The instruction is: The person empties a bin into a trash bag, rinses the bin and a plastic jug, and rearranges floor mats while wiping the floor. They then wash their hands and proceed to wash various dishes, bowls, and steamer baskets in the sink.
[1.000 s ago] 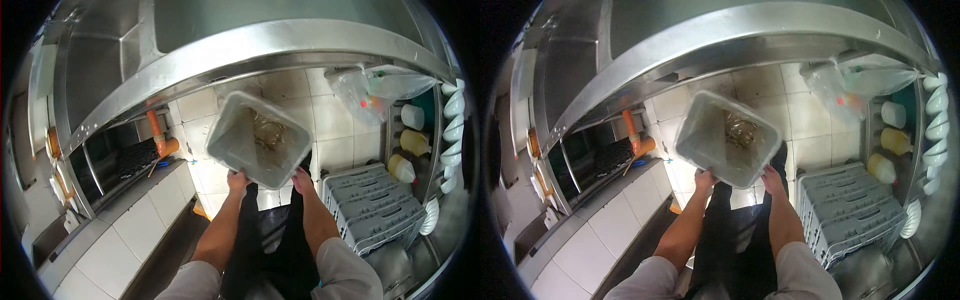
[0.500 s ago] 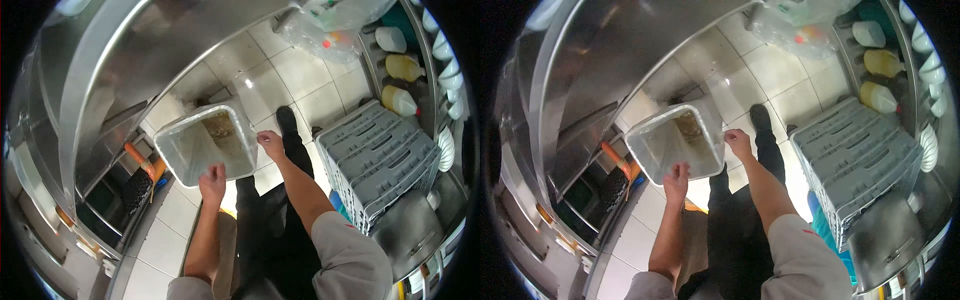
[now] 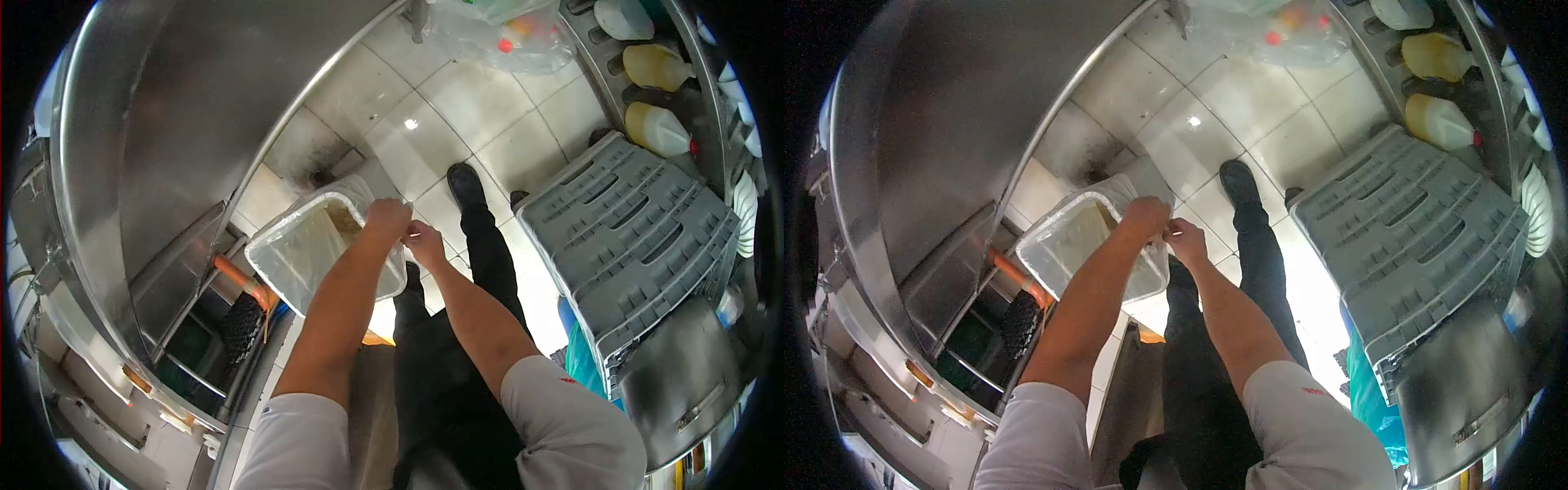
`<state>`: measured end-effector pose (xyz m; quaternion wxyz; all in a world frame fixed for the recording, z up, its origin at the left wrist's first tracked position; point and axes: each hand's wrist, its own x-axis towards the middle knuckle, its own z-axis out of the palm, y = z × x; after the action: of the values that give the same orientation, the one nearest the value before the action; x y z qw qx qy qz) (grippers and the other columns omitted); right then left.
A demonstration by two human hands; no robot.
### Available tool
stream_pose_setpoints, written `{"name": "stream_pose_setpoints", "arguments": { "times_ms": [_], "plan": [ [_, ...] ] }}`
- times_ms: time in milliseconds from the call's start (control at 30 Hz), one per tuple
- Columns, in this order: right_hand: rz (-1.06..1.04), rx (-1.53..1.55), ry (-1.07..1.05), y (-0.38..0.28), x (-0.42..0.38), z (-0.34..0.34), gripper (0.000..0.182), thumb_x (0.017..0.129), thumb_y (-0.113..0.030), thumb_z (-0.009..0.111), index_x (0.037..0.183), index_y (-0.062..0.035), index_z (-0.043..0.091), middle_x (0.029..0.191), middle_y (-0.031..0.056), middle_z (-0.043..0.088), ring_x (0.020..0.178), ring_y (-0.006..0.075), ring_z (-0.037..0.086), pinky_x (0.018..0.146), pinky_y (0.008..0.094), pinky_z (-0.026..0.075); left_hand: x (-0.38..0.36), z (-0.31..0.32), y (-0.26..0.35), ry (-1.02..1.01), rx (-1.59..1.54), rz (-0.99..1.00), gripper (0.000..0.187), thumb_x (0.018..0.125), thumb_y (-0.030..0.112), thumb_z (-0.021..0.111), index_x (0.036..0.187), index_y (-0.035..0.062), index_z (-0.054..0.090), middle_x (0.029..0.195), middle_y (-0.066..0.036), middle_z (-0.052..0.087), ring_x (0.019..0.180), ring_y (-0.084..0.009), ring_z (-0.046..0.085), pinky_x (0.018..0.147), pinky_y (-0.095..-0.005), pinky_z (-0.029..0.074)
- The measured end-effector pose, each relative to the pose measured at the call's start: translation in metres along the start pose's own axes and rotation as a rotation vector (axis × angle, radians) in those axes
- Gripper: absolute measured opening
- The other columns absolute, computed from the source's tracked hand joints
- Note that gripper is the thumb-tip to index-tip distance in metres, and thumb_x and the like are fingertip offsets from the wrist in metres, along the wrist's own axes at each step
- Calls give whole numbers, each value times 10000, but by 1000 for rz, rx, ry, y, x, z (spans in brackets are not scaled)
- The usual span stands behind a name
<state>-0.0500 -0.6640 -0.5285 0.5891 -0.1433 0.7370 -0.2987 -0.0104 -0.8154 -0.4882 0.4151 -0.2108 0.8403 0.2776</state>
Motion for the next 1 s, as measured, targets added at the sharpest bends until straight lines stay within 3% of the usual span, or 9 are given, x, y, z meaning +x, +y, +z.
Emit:
{"name": "stream_pose_setpoints", "arguments": {
  "times_ms": [233, 433, 533, 600, 667, 700, 800, 933, 1000],
  "plan": [
    [-221, -42, 228, 18, 4, 16, 141, 750, -49, 679, 882, -28, 635, 820, 114, 645, 744, 245, 671, 679, 343, 528, 2, 9, 1, -39, -31, 55, 220, 815, 189, 595, 963, 29, 625, 930, -150, 677, 903, -326, 659, 761, -424, 529],
    [-4, 147, 133, 33, 8, 19, 101, 813, -119, 654, 890, -52, 650, 875, 109, 661, 763, 191, 658, 672, 297, 514, 2, 9, -1, -153, -189, 125, 262, 755, 160, 634, 1000, 70, 631, 907, -210, 656, 905, -373, 635, 790, -463, 507],
    [168, 505, 51, 76, 17, 40, 130, 830, -158, 649, 929, -75, 658, 899, 64, 669, 764, 182, 648, 680, 284, 509, -1, 2, 0, -241, -163, 118, 294, 748, 193, 639, 1020, 82, 632, 949, -205, 653, 955, -365, 622, 838, -493, 471],
    [347, 731, -99, 31, 0, 29, 310, 872, -281, 590, 1119, -95, 591, 1077, 40, 621, 954, 180, 596, 829, 335, 459, 0, 9, -1, -169, -191, 95, 322, 735, 229, 650, 1023, 84, 643, 980, -180, 658, 1010, -347, 610, 893, -508, 433],
    [489, 776, -186, 25, -4, 23, 412, 902, -363, 570, 1241, -131, 540, 1218, 28, 573, 1085, 154, 537, 937, 365, 400, -7, -2, -1, 80, -82, 86, 359, 725, 273, 668, 1039, 99, 658, 1037, -143, 658, 1070, -320, 589, 959, -523, 364],
    [504, 718, -301, 43, -2, 26, 527, 916, -481, 504, 1317, -141, 471, 1311, 16, 509, 1202, 167, 444, 1031, 384, 287, -11, -10, -3, 208, -24, 80, 378, 720, 295, 677, 1047, 106, 665, 1066, -125, 658, 1100, -307, 578, 992, -531, 329],
    [648, 585, -227, 31, -13, 25, 562, 912, -511, 501, 1334, -142, 458, 1312, 17, 509, 1239, 176, 412, 1058, 379, 234, -4, -27, -15, -305, 167, -28, 472, 681, 359, 734, 1091, 133, 673, 1129, -91, 646, 1153, -274, 547, 1036, -549, 253],
    [295, 333, -415, 49, -4, 21, 581, 933, -455, 514, 1349, -55, 442, 1327, 62, 499, 1269, 174, 381, 1074, 359, 223, -5, -24, -7, -289, 251, -45, 515, 674, 365, 752, 1128, 137, 665, 1178, -99, 626, 1176, -265, 529, 1050, -561, 210],
    [295, 540, -366, 21, -16, 15, 450, 925, -358, 522, 1232, -28, 516, 1170, 71, 561, 1125, 166, 467, 991, 315, 317, 12, 10, -9, -166, 324, -131, 482, 696, 341, 737, 1123, 128, 668, 1170, -91, 629, 1177, -252, 527, 1054, -556, 200]
  ]
}}
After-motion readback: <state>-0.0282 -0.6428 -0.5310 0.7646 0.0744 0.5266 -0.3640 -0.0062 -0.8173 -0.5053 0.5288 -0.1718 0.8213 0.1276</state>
